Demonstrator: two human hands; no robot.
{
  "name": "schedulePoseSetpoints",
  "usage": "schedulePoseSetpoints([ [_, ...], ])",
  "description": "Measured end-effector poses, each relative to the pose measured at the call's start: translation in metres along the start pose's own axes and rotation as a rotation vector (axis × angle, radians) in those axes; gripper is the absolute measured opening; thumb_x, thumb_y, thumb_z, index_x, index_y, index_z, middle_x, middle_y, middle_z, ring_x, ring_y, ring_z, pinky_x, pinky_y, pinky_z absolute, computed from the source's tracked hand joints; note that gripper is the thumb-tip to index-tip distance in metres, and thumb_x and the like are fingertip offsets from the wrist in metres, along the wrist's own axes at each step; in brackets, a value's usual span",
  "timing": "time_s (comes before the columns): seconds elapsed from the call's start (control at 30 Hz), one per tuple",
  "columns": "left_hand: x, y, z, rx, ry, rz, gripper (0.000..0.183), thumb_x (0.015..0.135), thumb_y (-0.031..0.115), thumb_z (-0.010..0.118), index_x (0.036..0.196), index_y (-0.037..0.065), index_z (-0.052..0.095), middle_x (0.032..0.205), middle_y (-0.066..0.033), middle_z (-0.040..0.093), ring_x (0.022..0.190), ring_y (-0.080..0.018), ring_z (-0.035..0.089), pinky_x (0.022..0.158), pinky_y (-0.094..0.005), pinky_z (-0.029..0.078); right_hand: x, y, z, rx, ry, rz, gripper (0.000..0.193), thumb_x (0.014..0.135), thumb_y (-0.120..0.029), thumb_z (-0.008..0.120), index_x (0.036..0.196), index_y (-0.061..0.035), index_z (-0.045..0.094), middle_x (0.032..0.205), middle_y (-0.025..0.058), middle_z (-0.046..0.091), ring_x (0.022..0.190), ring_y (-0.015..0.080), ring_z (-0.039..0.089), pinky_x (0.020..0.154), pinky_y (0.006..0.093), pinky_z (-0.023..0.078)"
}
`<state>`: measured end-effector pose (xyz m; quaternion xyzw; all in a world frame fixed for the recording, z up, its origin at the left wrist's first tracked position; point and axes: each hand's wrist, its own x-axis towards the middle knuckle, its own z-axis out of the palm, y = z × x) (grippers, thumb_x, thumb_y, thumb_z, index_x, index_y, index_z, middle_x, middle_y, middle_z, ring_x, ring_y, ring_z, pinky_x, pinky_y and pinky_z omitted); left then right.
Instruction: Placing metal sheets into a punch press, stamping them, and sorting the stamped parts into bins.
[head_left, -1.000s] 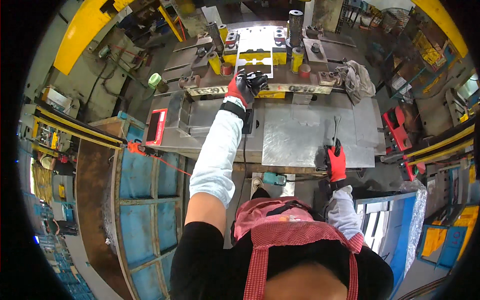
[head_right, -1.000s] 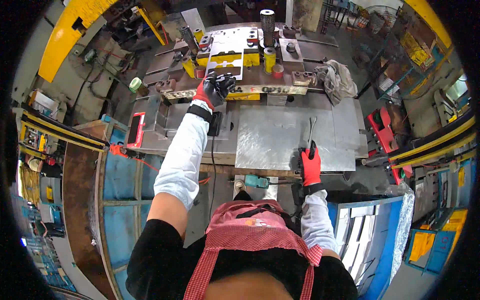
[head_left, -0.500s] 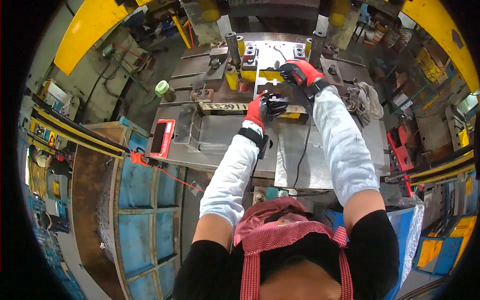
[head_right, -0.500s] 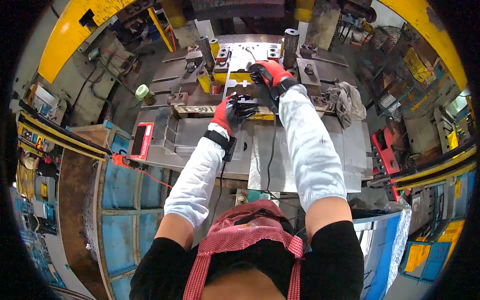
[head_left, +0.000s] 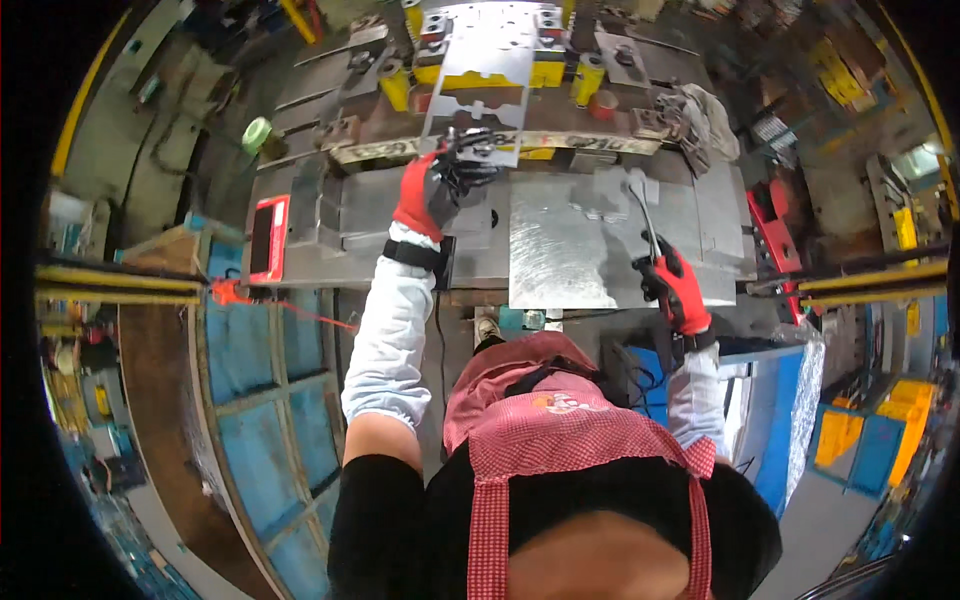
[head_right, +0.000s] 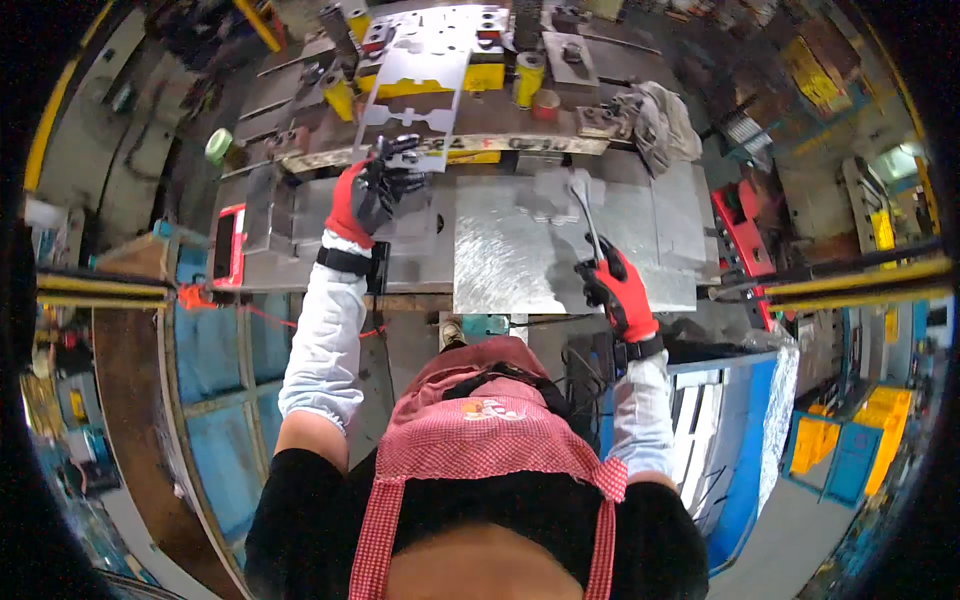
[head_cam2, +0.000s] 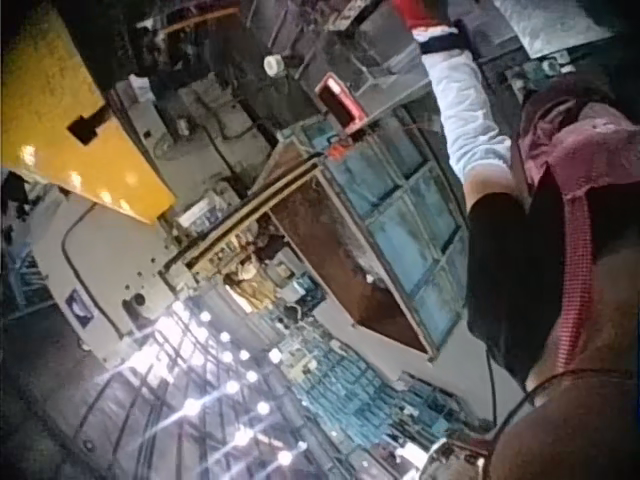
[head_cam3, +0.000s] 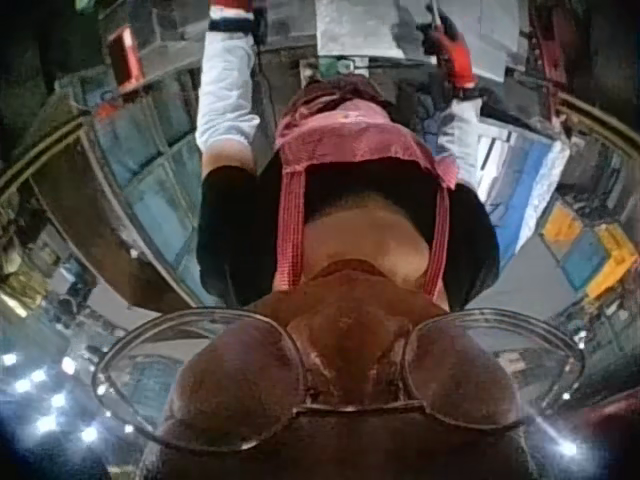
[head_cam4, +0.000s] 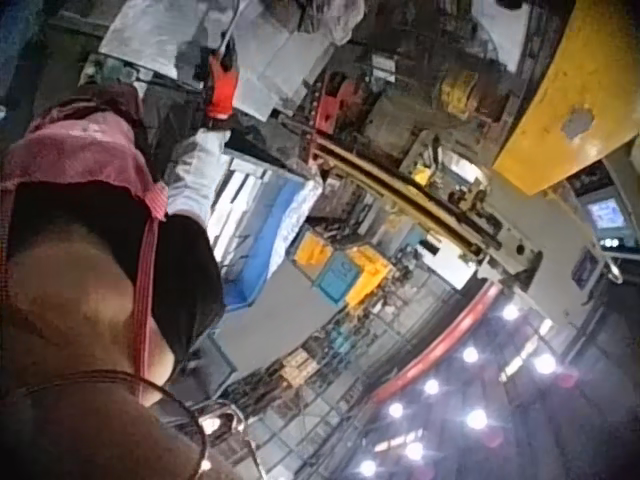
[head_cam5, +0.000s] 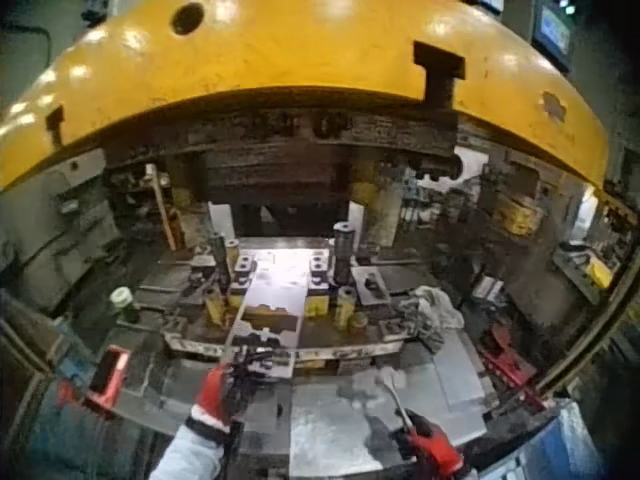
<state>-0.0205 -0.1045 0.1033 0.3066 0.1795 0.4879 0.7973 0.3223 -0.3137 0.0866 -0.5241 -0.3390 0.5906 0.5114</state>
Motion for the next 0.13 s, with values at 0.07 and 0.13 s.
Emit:
schedulePoseSetpoints([
  [0.07,-0.045,-0.003,-0.082,1.130,0.117,0.579,0.022,0.089,0.013,0.048,0.098,-0.002,0.061,0.092,-0.0155,0.064,0.080,-0.0238,0.062,0.073,-0.0346,0.049,0.013,0.035,-0.003,-0.071,-0.006,0.083,0.052,0.083,-0.005,0.051,0.133,-0.0070,0.038,0.093,0.0085,0.061,0.062,0.0126,0.055,0.054,0.0257,0.046],
  [0.13,-0.102,0.016,-0.094,1.694,0.169,0.852,0.021,0.089,0.012,0.047,0.097,0.000,0.062,0.090,-0.0162,0.063,0.082,-0.0234,0.061,0.076,-0.0356,0.048,0.050,0.054,0.005,-0.382,-0.220,-0.060,0.058,0.083,-0.011,0.054,0.137,-0.0139,0.031,0.110,0.0110,0.055,0.083,0.0163,0.054,0.074,0.0324,0.045],
])
